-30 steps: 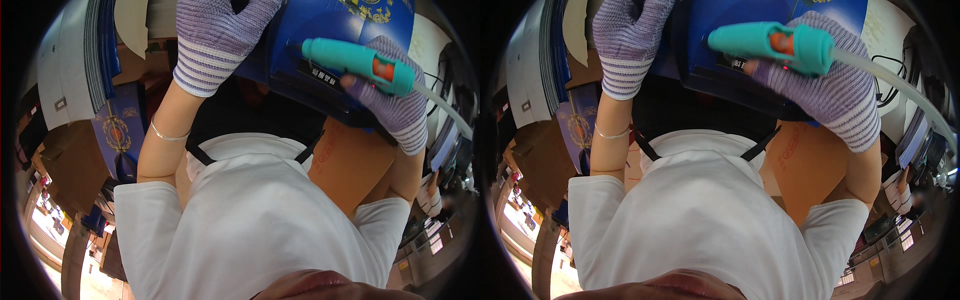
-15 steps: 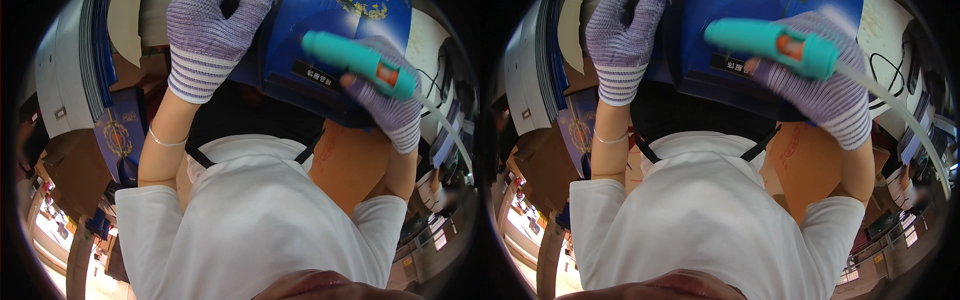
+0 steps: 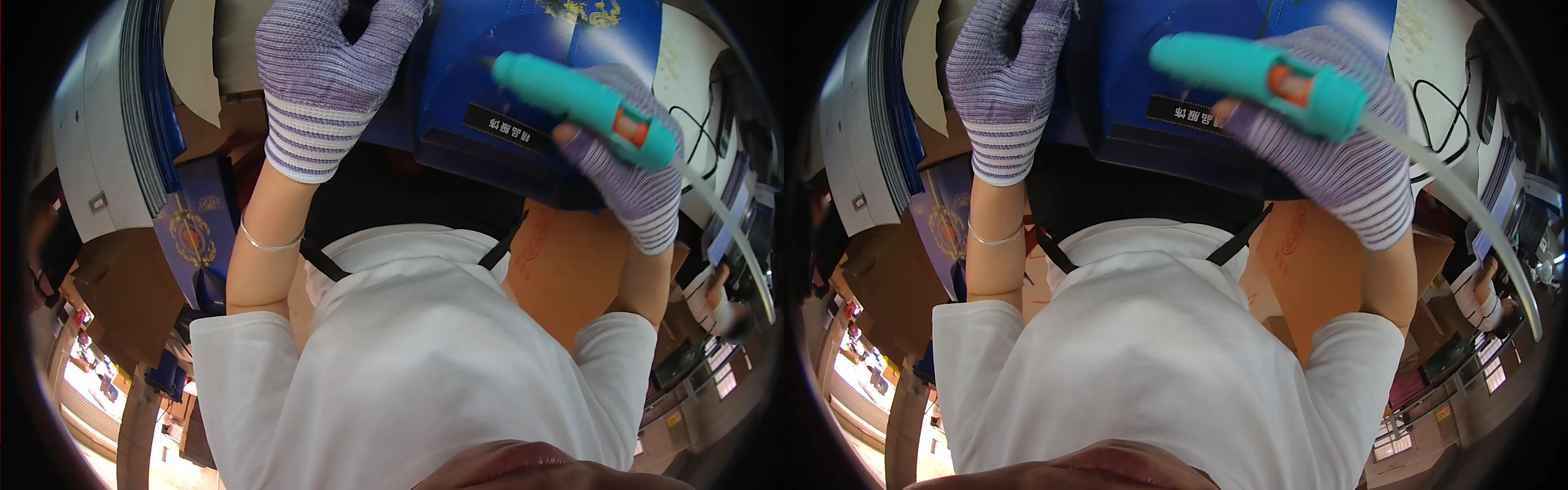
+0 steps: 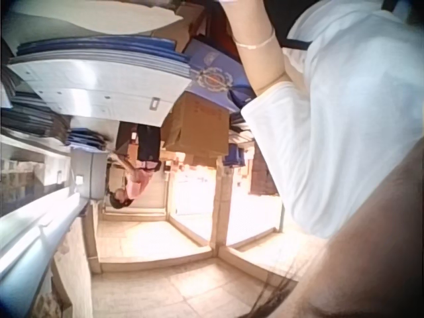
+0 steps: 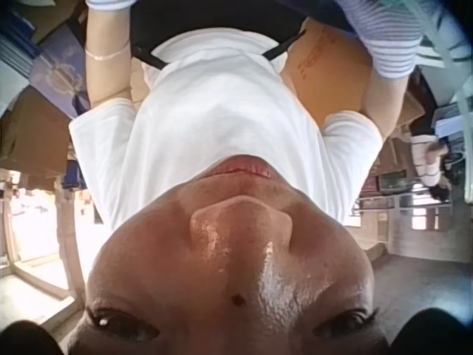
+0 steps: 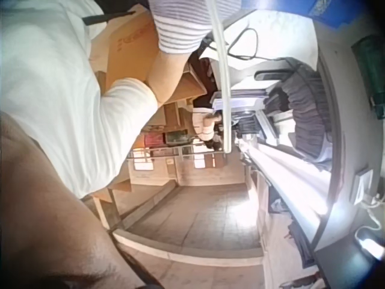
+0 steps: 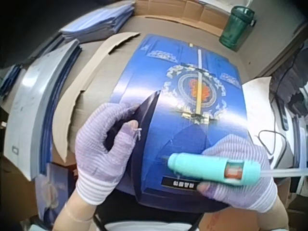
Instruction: Using a hot glue gun to attach black strap handles to blue paper shopping bags in a manufacturing setting.
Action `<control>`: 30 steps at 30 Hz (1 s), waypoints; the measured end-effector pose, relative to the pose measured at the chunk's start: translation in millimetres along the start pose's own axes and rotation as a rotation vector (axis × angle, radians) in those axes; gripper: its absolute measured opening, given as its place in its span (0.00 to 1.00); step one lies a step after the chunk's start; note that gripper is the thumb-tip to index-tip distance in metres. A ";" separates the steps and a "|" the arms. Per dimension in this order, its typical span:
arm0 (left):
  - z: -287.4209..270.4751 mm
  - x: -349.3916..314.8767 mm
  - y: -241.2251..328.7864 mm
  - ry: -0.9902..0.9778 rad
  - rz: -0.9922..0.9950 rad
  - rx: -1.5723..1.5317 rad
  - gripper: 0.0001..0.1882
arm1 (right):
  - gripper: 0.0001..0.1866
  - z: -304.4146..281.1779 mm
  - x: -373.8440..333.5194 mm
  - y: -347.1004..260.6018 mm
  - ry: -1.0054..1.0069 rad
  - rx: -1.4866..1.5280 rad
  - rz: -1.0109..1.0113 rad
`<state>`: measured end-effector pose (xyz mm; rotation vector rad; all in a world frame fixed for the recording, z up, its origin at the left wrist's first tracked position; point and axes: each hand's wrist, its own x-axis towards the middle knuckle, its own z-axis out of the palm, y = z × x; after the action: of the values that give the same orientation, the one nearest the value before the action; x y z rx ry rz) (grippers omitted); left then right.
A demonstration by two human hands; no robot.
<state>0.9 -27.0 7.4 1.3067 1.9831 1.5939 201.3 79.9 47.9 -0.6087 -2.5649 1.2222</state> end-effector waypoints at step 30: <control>3.4 3.0 11.3 -0.011 -0.068 0.022 0.11 | 0.16 -4.4 -18.4 9.5 0.260 -0.160 0.367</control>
<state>6.9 -22.7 17.1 1.2390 2.0220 1.5348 221.8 79.8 42.7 -1.2302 -2.4102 0.9593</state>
